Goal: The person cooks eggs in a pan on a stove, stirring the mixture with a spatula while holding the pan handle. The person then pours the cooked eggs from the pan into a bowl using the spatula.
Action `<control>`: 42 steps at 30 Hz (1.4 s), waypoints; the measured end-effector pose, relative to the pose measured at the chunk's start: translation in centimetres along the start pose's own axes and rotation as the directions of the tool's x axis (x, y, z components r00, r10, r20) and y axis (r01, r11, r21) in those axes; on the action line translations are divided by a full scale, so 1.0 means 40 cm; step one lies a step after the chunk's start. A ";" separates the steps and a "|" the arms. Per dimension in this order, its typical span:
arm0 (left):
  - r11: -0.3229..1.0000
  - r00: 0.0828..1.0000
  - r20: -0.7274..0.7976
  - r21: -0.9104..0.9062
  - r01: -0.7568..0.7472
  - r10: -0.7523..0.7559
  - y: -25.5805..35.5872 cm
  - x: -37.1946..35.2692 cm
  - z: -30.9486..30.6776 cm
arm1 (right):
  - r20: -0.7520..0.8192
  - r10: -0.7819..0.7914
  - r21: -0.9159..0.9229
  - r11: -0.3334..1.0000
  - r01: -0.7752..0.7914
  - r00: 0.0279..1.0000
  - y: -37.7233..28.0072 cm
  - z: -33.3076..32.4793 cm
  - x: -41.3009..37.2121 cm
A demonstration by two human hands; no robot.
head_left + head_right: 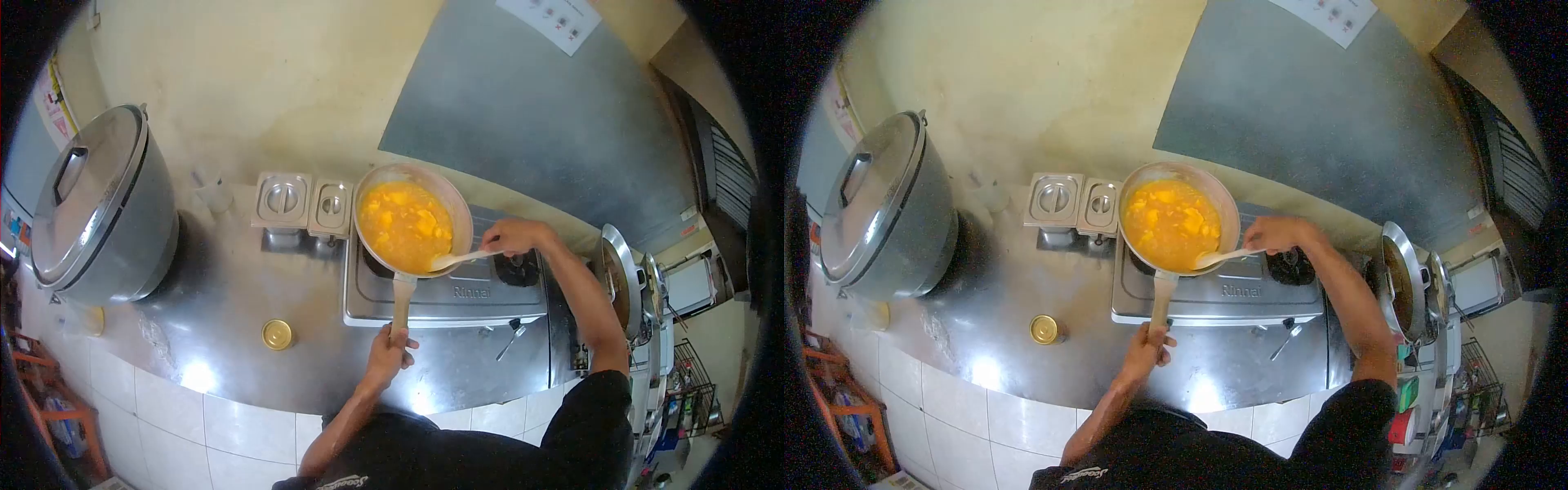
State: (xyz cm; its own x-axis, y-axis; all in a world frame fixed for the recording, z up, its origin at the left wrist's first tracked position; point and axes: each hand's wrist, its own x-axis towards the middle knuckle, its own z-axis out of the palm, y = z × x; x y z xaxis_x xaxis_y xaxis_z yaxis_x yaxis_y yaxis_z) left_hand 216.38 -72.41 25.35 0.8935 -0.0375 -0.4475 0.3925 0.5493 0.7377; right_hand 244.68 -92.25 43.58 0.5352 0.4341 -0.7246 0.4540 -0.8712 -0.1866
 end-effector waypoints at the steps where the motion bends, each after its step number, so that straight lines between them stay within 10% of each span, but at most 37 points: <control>1: 1.000 0.999 0.038 -0.012 0.009 -0.009 -0.004 0.008 -0.008 | 0.012 0.009 0.067 0.998 -0.009 1.000 -0.002 0.014 -0.003; 30: 0.977 0.984 0.091 0.165 0.135 -0.151 0.059 -0.003 0.005 | -0.072 -0.080 0.315 0.944 0.099 0.994 -0.183 0.159 0.076; 36: 0.977 0.991 0.047 0.180 0.117 -0.128 0.056 -0.013 0.012 | -0.265 -0.244 0.246 0.918 0.310 0.933 -0.208 0.191 0.140; 42: 0.980 0.984 0.118 0.160 0.116 -0.136 0.069 -0.015 0.002 | -0.181 -0.068 0.365 0.922 0.132 0.981 -0.302 0.162 0.186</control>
State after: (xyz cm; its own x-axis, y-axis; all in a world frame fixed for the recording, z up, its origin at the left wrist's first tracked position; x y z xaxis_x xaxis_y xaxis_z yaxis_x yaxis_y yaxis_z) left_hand 216.94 -70.95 27.70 0.8514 -0.2104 -0.4805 0.5234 0.4010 0.7518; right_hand 238.57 -79.97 36.16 0.6228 0.5270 -0.5783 0.2290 -0.8295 -0.5093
